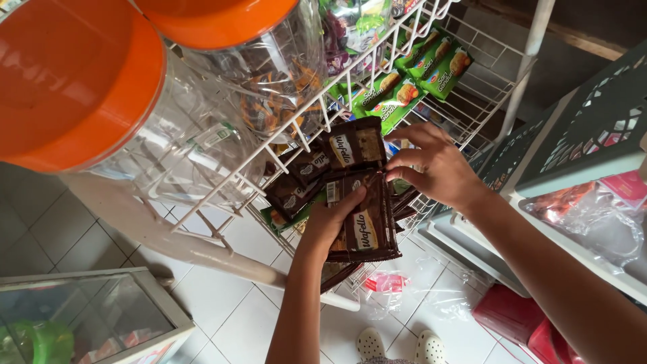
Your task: Organizes various snack packets and cookie boxes onto shelves and hanging strips in a small retail stall.
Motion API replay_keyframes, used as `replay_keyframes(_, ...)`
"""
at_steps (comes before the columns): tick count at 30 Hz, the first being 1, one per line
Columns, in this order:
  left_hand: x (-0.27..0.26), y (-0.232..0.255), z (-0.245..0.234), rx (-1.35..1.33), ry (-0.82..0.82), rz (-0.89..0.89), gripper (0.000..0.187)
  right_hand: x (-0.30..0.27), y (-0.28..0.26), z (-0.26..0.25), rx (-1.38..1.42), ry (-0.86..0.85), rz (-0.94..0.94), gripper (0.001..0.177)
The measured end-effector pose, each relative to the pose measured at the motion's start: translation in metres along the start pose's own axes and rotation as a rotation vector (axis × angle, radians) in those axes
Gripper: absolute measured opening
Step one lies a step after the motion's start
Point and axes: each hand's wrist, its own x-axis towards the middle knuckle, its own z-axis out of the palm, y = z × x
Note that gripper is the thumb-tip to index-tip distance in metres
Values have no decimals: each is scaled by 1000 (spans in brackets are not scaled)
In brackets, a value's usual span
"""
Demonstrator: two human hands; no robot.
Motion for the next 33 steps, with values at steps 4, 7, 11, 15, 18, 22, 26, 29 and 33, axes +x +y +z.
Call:
replay_keyframes(4, 3, -6, 6, -38, 49, 23, 53, 3, -1, 2, -18, -44, -39, 10)
replay_keyframes(7, 5, -12, 11, -47, 149, 26, 49, 0, 2, 5, 97, -81, 85, 7)
replay_keyframes(11, 2, -13, 13, -95, 184, 94, 48, 6, 1, -2, 163, -208, 138, 6)
replay_keyframes(15, 8, -24, 14, -191, 135, 112, 55, -1, 30, -2, 495, -334, 290, 22)
replay_keyframes(18, 6, -23, 7, -498, -36, -20, 63, -10, 55, -2, 1354, -286, 405, 28)
replay_keyframes(22, 9, -58, -5, -700, -211, -174, 67, 8, 32, -21, 1622, -39, 665, 33)
replay_keyframes(26, 9, -60, -12, -1008, -971, -61, 72, -12, 77, 12, 1296, 95, 829, 41)
replay_keyframes(29, -4, -42, -12, -1184, -1204, -15, 84, -16, 92, 33, 1061, -53, 735, 46)
replay_keyframes(33, 1, -43, -11, -1089, -1088, -49, 90, -11, 87, 50, 802, -237, 1095, 48)
